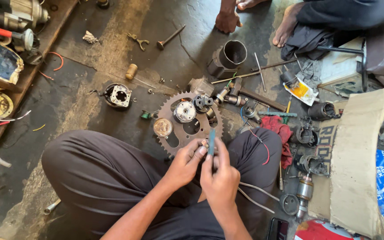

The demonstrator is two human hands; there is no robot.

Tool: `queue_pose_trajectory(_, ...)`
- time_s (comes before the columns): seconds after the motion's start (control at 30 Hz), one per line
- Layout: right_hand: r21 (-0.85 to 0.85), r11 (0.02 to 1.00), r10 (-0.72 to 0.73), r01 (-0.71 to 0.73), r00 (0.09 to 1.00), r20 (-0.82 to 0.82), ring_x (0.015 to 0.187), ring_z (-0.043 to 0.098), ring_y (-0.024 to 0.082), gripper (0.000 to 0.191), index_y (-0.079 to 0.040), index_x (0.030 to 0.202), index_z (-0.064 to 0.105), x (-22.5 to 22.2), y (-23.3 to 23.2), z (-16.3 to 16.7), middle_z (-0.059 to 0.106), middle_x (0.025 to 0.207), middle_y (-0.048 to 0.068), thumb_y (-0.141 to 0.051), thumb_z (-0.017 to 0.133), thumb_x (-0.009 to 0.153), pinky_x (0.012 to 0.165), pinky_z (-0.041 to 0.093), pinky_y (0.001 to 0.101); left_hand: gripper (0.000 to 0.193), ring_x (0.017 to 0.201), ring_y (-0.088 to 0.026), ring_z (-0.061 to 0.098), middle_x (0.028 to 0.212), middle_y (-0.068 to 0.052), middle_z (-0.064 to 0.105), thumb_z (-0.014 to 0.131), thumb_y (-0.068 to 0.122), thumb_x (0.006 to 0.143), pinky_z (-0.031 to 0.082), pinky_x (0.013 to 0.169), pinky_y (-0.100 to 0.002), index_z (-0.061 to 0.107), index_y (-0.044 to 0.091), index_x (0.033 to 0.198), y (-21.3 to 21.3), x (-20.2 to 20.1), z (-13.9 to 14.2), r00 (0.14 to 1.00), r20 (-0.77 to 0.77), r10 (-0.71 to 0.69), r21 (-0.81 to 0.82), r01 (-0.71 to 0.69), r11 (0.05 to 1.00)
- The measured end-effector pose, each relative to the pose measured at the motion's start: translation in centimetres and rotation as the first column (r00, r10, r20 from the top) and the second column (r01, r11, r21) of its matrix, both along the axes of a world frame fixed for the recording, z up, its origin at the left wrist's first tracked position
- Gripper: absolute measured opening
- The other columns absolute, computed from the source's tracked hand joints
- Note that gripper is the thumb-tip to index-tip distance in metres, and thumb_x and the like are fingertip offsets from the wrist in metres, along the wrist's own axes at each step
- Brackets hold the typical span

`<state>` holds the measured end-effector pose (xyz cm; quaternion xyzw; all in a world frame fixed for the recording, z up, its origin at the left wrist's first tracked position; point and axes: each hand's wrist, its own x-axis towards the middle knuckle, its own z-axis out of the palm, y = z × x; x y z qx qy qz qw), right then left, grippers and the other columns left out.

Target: The person sits on the floor and uses a blue metal file to smooth the edges of a small cylindrical metal part. They hold the part in their left hand and file it with their right hand, repeatedly rotating the part to work on different sides.

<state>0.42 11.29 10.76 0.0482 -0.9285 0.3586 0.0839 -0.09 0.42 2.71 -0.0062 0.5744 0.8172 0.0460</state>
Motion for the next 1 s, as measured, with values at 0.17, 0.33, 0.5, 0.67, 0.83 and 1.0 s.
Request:
queue_pose_trajectory(0.17, -0.043, 0.999, 0.012, -0.01, 0.999, 0.047, 0.046, 0.066, 0.028, 0.048, -0.004, 0.138, 0.054, 0.5, -0.3, -0.4, 0.062, 0.059, 0.012, -0.008, 0.064, 0.091, 0.047, 0.05, 0.0398, 0.023, 0.099, -0.009, 0.059, 0.106, -0.002, 0.066, 0.05, 0.016, 0.108, 0.051, 0.09, -0.028, 0.061, 0.001, 0.122, 0.1, -0.1, -1.0, 1.0, 0.017, 0.003, 0.136, -0.005, 0.991)
queue_pose_trajectory(0.33, -0.046, 0.999, -0.004, 0.006, 0.999, 0.041, 0.049, 0.068, 0.031, 0.046, -0.005, 0.137, 0.054, 0.4, -0.4, -0.9, 0.064, 0.061, 0.014, -0.01, 0.064, 0.092, 0.048, 0.05, 0.042, 0.021, 0.1, -0.009, 0.057, 0.106, -0.003, 0.063, 0.051, 0.014, 0.109, 0.049, 0.09, -0.028, 0.059, 0.0, 0.124, 0.6, 0.2, -1.7, 1.0, 0.012, 0.021, 0.189, -0.023, 0.982)
queue_pose_trajectory(0.5, -0.037, 0.999, 0.014, -0.015, 0.999, -0.036, 0.051, 0.068, 0.033, 0.048, -0.003, 0.141, 0.051, 0.4, -0.7, -1.1, 0.064, 0.063, 0.013, -0.01, 0.062, 0.094, 0.047, 0.049, 0.0434, 0.024, 0.103, -0.009, 0.059, 0.111, -0.004, 0.065, 0.05, 0.014, 0.109, 0.05, 0.093, -0.027, 0.059, -0.001, 0.126, 0.3, 0.1, -1.2, 0.999, -0.032, 0.03, 0.176, -0.024, 0.984)
queue_pose_trajectory(0.67, 0.124, 0.992, 0.042, -0.039, 0.999, -0.027, 0.048, 0.066, 0.033, 0.05, -0.005, 0.139, 0.054, 0.7, 0.0, -0.4, 0.063, 0.058, 0.013, -0.009, 0.064, 0.09, 0.047, 0.05, 0.0454, 0.025, 0.104, -0.009, 0.061, 0.113, -0.002, 0.067, 0.051, 0.015, 0.107, 0.051, 0.094, -0.027, 0.056, 0.001, 0.127, 0.2, 0.0, -0.9, 0.998, 0.043, -0.038, 0.314, 0.022, 0.949)
queue_pose_trajectory(0.83, 0.169, 0.982, 0.11, -0.089, 0.986, -0.122, 0.052, 0.067, 0.034, 0.049, -0.004, 0.139, 0.055, 0.1, 0.4, -0.8, 0.066, 0.063, 0.014, -0.009, 0.065, 0.091, 0.048, 0.05, 0.0456, 0.024, 0.103, -0.009, 0.058, 0.11, -0.001, 0.064, 0.053, 0.015, 0.108, 0.049, 0.093, -0.027, 0.058, -0.001, 0.126, 0.2, 0.0, -1.8, 0.999, 0.008, -0.047, 0.3, 0.043, 0.953)
queue_pose_trajectory(1.0, 0.209, 0.974, 0.115, -0.086, 0.985, -0.128, 0.05, 0.067, 0.034, 0.049, -0.003, 0.138, 0.054, 1.1, 0.7, -1.1, 0.066, 0.062, 0.013, -0.01, 0.065, 0.091, 0.048, 0.05, 0.0454, 0.021, 0.103, -0.008, 0.058, 0.108, 0.0, 0.064, 0.053, 0.016, 0.108, 0.049, 0.093, -0.027, 0.059, 0.001, 0.122, 0.3, -0.2, -2.6, 0.999, 0.005, -0.043, 0.279, 0.04, 0.96)
